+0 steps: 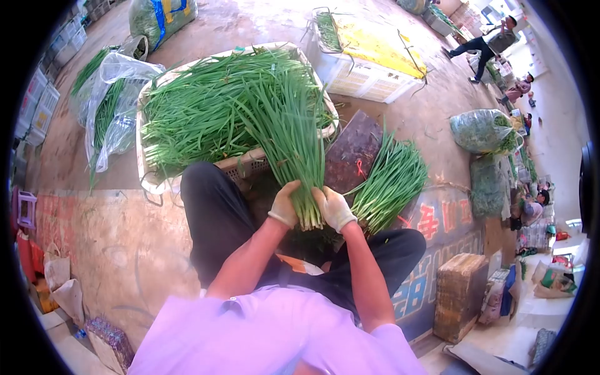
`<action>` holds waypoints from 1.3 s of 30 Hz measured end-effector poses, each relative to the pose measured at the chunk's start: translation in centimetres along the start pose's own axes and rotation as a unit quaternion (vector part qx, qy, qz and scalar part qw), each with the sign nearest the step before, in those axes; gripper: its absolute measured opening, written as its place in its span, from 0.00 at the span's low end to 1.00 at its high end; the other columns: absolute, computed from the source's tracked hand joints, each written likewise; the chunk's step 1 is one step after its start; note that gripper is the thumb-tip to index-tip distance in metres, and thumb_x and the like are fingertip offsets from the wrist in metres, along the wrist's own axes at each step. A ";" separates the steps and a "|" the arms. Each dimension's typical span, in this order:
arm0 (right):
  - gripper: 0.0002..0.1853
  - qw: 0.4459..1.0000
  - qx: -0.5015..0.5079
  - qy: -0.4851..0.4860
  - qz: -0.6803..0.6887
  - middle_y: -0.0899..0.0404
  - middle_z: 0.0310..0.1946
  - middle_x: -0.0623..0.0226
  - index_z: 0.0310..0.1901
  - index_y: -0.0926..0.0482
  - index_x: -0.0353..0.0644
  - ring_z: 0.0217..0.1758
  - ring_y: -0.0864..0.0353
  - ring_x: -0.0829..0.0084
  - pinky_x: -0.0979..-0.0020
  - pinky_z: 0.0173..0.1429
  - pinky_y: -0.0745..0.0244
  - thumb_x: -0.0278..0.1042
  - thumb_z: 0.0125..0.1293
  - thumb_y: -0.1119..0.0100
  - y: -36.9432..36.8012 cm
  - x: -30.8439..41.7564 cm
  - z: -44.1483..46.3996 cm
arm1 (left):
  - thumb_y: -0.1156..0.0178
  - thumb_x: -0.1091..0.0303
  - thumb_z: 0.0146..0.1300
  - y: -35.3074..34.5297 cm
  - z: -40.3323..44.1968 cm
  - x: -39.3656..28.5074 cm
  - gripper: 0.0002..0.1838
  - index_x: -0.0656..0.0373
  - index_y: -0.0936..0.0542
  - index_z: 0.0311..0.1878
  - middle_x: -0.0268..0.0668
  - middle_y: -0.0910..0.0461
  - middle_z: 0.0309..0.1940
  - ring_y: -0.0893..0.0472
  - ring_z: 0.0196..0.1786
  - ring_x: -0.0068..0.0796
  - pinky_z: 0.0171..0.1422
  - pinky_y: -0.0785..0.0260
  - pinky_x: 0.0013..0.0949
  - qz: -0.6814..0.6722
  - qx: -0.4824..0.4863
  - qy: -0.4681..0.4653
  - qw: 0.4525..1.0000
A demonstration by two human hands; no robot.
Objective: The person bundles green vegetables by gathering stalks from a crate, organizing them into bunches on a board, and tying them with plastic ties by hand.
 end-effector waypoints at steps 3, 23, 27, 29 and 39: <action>0.22 0.988 -0.061 0.018 0.138 0.16 0.43 0.44 0.51 0.20 0.30 0.51 0.16 0.51 0.61 0.57 0.26 0.45 0.77 0.52 -0.7 -1.7 0.5 | 0.46 0.60 0.70 -0.4 -0.3 -0.1 0.22 0.61 0.24 0.63 0.44 0.19 0.57 0.19 0.58 0.43 0.68 0.28 0.47 -0.021 0.005 -0.017 1.000; 0.19 0.981 -0.158 0.033 -0.105 0.14 0.37 0.55 0.41 0.15 0.39 0.46 0.15 0.51 0.54 0.53 0.21 0.47 0.57 0.30 2.4 6.6 9.7 | 0.43 0.68 0.65 1.0 -0.3 0.6 0.21 0.65 0.25 0.59 0.49 0.18 0.53 0.17 0.55 0.49 0.64 0.26 0.53 -0.048 -0.005 0.081 0.996; 0.12 0.975 -0.163 0.059 0.136 0.13 0.31 0.64 0.40 0.15 0.34 0.35 0.15 0.74 0.72 0.43 0.22 0.35 0.61 0.31 4.3 3.8 9.2 | 0.41 0.65 0.66 0.7 0.0 0.7 0.23 0.65 0.25 0.62 0.50 0.18 0.55 0.17 0.55 0.49 0.65 0.27 0.54 -0.050 0.031 0.060 0.996; 0.11 0.958 -0.149 0.029 0.245 0.15 0.28 0.68 0.40 0.15 0.35 0.31 0.18 0.77 0.74 0.38 0.25 0.35 0.62 0.31 5.4 4.6 7.8 | 0.41 0.63 0.67 0.0 -0.1 0.6 0.23 0.65 0.25 0.62 0.50 0.18 0.55 0.18 0.56 0.50 0.65 0.27 0.55 -0.053 0.037 0.056 0.996; 0.13 0.879 -0.039 0.007 0.475 0.21 0.25 0.75 0.56 0.22 0.40 0.12 0.38 0.87 0.81 0.16 0.48 0.30 0.72 0.43 4.1 5.8 5.3 | 0.42 0.56 0.72 -0.6 0.0 0.2 0.23 0.60 0.26 0.64 0.43 0.18 0.55 0.18 0.56 0.42 0.63 0.26 0.48 -0.078 0.046 0.069 0.993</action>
Point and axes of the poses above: each hand's wrist, its own z-axis towards the middle knuckle, its own y-axis out of the back of the hand, x = y × z, the point moved 6 cm from there along z, towards the middle knuckle
